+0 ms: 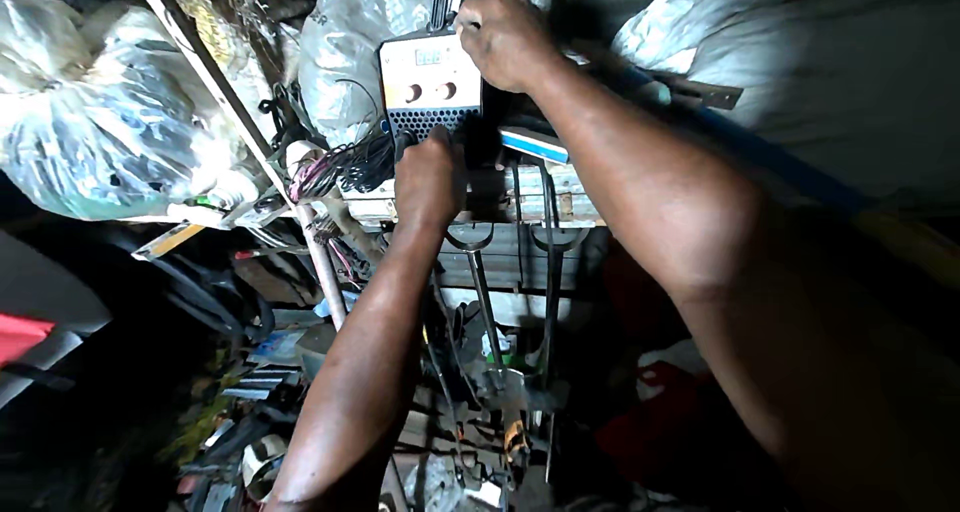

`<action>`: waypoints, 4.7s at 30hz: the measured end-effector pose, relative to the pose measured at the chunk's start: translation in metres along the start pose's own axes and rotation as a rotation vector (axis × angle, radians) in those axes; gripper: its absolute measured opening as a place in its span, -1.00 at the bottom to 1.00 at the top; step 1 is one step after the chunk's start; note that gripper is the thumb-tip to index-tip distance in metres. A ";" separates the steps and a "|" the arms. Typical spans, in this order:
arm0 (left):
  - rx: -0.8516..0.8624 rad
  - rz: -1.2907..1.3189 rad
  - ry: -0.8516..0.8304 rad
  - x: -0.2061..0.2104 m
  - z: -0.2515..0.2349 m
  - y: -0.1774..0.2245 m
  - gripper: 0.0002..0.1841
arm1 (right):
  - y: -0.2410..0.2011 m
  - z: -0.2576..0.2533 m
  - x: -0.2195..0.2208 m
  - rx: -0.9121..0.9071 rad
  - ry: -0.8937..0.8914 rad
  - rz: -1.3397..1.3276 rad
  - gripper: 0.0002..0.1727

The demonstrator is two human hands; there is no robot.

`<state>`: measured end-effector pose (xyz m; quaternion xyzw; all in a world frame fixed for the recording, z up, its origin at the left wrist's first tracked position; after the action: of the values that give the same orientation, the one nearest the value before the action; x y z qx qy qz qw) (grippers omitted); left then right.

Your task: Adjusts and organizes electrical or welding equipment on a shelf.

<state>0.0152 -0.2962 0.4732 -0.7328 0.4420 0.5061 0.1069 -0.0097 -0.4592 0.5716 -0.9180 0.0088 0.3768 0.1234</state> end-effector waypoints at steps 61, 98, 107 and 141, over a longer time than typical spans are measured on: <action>-0.191 0.481 -0.311 0.031 -0.046 -0.006 -0.45 | 0.018 -0.006 0.002 -0.147 -0.037 -0.045 -0.64; 0.364 0.067 0.285 0.120 0.021 -0.060 -0.61 | 0.131 0.276 0.055 0.603 0.569 -0.159 -0.37; 0.351 0.086 0.277 0.119 0.028 -0.056 -0.66 | 0.106 0.251 -0.002 0.551 0.613 -0.105 -0.49; 0.368 0.059 0.226 0.117 0.030 -0.052 -0.62 | 0.103 0.145 -0.081 0.579 0.190 0.151 -0.62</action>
<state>0.0469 -0.3109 0.3463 -0.7398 0.5574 0.3343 0.1735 -0.1791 -0.5313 0.5054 -0.8725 0.1956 0.2793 0.3500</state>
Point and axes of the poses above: each hand's wrist, its own z-axis away from the middle knuckle, its own x-axis out of the palm, y = z × x, the point moved 5 cm from there along -z, towards the middle knuckle, and after that the axes turned 4 degrees about -y, right-handed, at the moved point
